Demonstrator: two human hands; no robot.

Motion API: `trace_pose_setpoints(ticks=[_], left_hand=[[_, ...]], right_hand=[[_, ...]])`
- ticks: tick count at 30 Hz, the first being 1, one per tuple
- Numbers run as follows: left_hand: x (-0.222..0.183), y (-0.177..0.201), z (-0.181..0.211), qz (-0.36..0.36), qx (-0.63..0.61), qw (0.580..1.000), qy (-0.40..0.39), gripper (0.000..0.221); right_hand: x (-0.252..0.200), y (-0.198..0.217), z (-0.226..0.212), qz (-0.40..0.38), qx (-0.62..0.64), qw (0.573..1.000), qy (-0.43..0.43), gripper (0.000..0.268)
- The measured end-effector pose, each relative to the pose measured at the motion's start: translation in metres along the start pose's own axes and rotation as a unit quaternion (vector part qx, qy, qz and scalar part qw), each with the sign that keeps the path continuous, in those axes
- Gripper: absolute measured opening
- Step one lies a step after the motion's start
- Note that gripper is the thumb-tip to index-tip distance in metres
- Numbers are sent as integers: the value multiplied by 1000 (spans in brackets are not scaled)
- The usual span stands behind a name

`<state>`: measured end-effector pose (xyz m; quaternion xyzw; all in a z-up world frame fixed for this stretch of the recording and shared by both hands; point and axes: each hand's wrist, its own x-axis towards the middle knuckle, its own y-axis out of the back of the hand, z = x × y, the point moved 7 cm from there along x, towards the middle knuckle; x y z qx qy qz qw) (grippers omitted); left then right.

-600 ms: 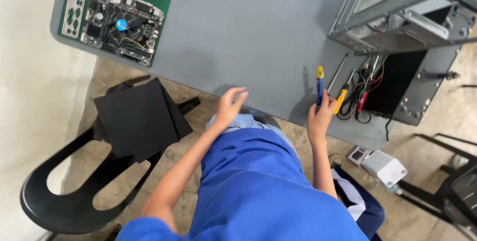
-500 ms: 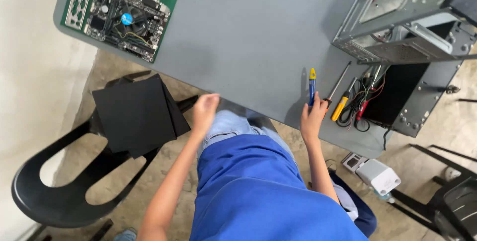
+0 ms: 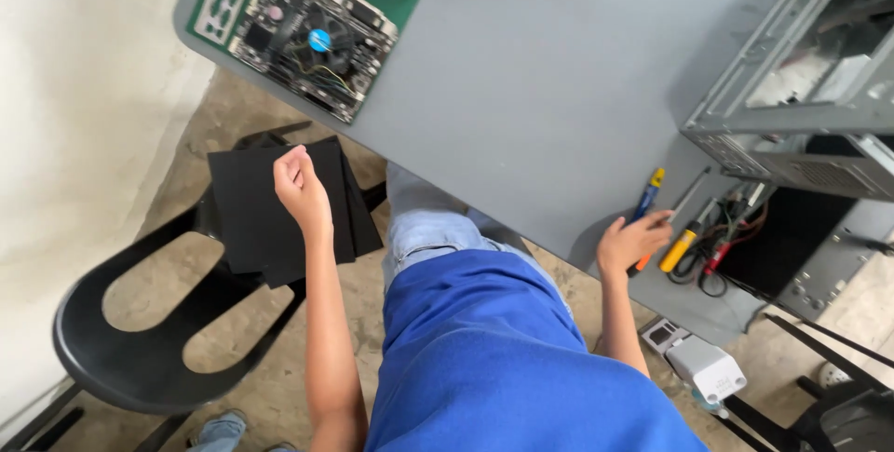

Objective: The person inspects a motherboard and then uses a screwdriver to disassemble a power supply unit on a repair bench.

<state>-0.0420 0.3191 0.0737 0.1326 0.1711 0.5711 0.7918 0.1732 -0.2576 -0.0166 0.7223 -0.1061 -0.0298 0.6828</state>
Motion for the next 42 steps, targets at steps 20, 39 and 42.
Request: trace_pose_setpoints(ticks=[20,39,42], left_hand=[[297,-96,-9,-107,307,923,-205,41],[312,-124,-2,-128,293,926,-199,37],[317,-125,-9,-136,273,937,-170,41]], right_hand=[[-98,-176,-503,-459,568,675,-104,46],[-100,-104,-525,-492,654,544,-186,30],[-100,-110,-527,-493,655,550,-161,32]])
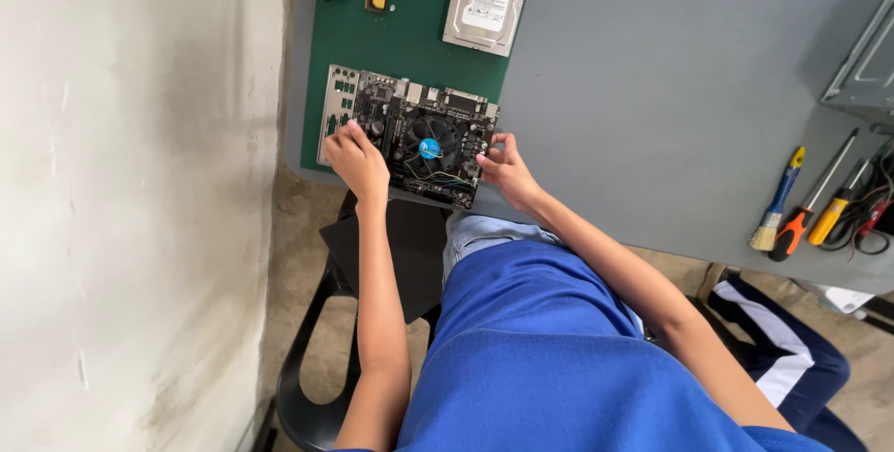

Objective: The person inspects a motherboard and then uses a screwdriver to disassemble a power supply unit on a repair bench.

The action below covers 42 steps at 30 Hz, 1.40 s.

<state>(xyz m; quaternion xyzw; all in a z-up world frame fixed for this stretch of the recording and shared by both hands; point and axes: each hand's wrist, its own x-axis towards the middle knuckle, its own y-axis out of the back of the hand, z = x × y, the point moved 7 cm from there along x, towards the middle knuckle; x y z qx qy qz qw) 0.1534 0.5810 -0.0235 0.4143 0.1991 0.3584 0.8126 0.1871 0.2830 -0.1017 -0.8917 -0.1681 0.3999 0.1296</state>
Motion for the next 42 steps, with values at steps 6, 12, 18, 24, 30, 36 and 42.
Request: trace_pose_setpoints(ticks=[6,12,18,24,30,36,42], left_hand=[[-3,-7,-1,-9,-7,998,65,41],[3,-8,-16,7,-32,992,121,43],[-18,-12,8,-156,-91,958,222,46],[-98,-12,100,-208,-98,954,192,46],[-200,-56,204,-317,-185,924,109,54],[-265,-162,212,-356,-202,908,90,42],[-281,-188,203,-336,-92,933,90,45]], right_hand=[[14,0,-17,-10,-47,997,59,32],[14,3,-14,19,-14,999,33,19],[16,47,1,30,-15,995,92,22],[-39,136,-8,79,-91,981,154,23],[-119,290,-43,252,-295,908,157,27],[-164,382,-47,338,-375,853,136,48],[-187,380,-85,357,-364,847,153,38]])
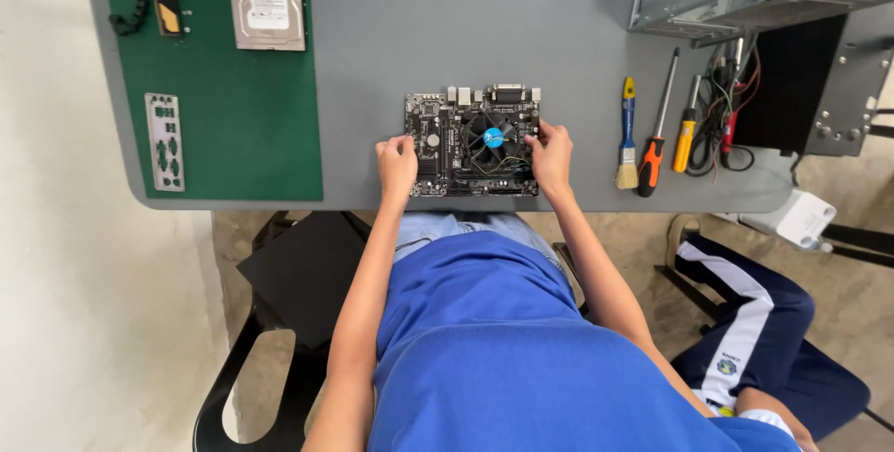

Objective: The person inspects a motherboard and then uses a screwdriver to disassemble a power supply unit on a repair bench.

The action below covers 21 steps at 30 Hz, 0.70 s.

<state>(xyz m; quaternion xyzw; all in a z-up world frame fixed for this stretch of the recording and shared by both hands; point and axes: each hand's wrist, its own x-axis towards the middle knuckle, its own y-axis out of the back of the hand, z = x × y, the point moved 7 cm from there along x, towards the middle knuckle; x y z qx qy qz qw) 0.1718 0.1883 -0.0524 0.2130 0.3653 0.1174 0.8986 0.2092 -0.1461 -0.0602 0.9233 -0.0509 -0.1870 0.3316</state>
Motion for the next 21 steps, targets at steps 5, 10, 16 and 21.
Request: trace_pose_setpoints(ticks=[5,10,16,21], left_hand=[[6,7,-3,17,26,999,-16,48],[-4,12,12,-10,27,999,-21,51],[29,-5,-14,22,205,977,-49,50],[9,3,31,87,319,923,-194,35]], right_hand=[[-6,-7,-6,27,1,1000,12,35],[7,-13,2,28,-30,999,35,37],[4,-12,0,19,-126,991,41,37],[-5,1,-23,11,-202,977,59,37]])
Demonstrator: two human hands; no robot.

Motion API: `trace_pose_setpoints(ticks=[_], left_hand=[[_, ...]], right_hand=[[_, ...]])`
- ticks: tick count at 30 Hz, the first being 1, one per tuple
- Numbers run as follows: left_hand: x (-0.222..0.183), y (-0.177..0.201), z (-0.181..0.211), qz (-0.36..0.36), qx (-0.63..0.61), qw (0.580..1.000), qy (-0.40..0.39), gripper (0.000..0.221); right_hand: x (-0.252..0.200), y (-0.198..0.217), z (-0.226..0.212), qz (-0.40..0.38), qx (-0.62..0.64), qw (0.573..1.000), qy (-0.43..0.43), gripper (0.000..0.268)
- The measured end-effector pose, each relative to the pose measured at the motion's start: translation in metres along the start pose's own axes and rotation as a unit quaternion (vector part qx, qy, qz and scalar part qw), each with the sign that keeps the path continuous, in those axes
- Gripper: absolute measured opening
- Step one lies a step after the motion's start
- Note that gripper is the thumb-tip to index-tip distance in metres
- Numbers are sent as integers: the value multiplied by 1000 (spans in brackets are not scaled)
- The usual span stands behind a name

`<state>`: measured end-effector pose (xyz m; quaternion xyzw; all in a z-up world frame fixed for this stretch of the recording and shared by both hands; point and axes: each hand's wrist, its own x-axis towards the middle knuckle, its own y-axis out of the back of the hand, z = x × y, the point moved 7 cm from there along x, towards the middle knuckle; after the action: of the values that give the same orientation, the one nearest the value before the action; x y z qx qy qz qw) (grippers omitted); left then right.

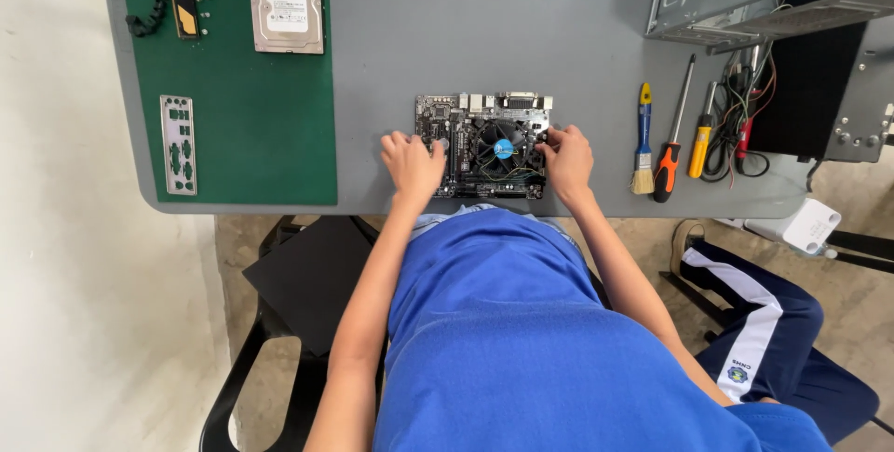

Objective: The person inspects a motherboard and then uses a screwdriver to disassemble a power supply unit on a repair bench.

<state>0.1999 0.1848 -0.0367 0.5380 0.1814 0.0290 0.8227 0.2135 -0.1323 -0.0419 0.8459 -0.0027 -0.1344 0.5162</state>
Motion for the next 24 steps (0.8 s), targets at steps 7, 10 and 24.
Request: trace_pose_setpoints(ticks=[7,10,24], left_hand=[[8,31,76,44,-89,947,-306,37],[19,8,88,43,-69,928,-364,35],[24,-12,94,98,-39,907,-409,9]], right_hand=[[-6,40,-66,36,60,975,209,36],[-2,25,-67,28,-18,971,237,27],[16,16,-60,-11,160,976,146,17]])
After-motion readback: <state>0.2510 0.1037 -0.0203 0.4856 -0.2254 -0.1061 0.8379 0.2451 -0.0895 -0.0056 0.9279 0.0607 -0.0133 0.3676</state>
